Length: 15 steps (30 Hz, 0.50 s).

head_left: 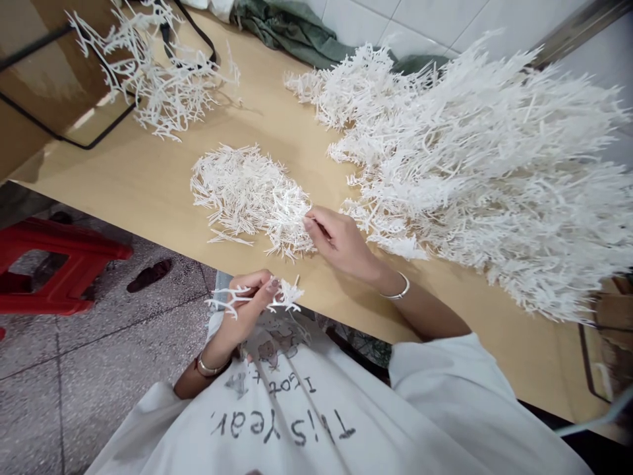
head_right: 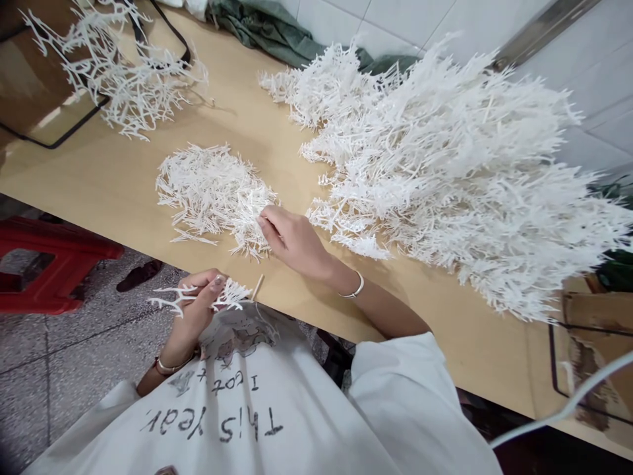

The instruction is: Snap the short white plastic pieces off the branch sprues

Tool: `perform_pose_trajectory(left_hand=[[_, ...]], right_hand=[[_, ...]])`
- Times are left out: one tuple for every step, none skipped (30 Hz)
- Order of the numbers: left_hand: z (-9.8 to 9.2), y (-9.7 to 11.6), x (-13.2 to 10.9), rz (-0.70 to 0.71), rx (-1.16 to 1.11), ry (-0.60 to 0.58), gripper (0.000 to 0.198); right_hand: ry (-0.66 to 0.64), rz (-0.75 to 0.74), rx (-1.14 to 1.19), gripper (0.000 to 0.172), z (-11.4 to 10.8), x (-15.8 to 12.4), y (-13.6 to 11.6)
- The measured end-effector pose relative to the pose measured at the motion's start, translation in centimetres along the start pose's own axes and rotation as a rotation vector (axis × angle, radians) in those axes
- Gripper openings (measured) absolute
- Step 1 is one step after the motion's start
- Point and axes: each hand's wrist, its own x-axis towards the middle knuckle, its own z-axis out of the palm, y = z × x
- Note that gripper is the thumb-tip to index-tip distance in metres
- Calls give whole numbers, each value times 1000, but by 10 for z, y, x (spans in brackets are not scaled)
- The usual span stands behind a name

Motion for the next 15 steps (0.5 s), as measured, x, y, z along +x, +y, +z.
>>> perform_pose_trajectory(left_hand=[[0, 1, 0, 42, 79, 8, 40], [0, 2, 1, 82, 153, 16, 37], [1, 2, 1, 116, 218, 23, 34], [1, 3, 2, 144, 269, 31, 31], [2, 3, 4, 162, 307, 38, 28], [3, 2, 5, 169, 333, 45, 27], [4, 2, 6, 169, 349, 51, 25], [4, 1, 7, 165, 357, 54, 25], [4, 0, 7, 157, 358, 56, 25], [5, -1, 8, 147, 354, 56, 25], [5, -1, 8, 136, 343, 57, 25], [5, -1, 8, 123, 323, 62, 25], [5, -1, 8, 109, 299, 74, 25], [5, -1, 7, 99, 273, 92, 26], [6, 0, 7, 93, 254, 111, 27]], right_hand=[[-6, -23, -122, 31, 1, 2, 5], [-17, -42, -236, 33, 3, 3, 10], [-26, -57, -345, 34, 4, 4, 15], [-31, -69, -446, 36, 6, 5, 19], [-31, -78, -534, 38, 7, 5, 23], [-21, -81, -604, 40, 8, 6, 26], [3, -77, -650, 41, 9, 6, 28], [40, -71, -668, 41, 9, 5, 29], [85, -71, -660, 40, 8, 5, 29], [130, -83, -630, 40, 8, 5, 27], [164, -113, -580, 39, 7, 4, 25], [178, -166, -514, 39, 7, 2, 22], [171, -235, -443, 40, 7, 1, 18], [149, -309, -378, 42, 7, -1, 13], [115, -375, -328, 45, 7, -3, 9]])
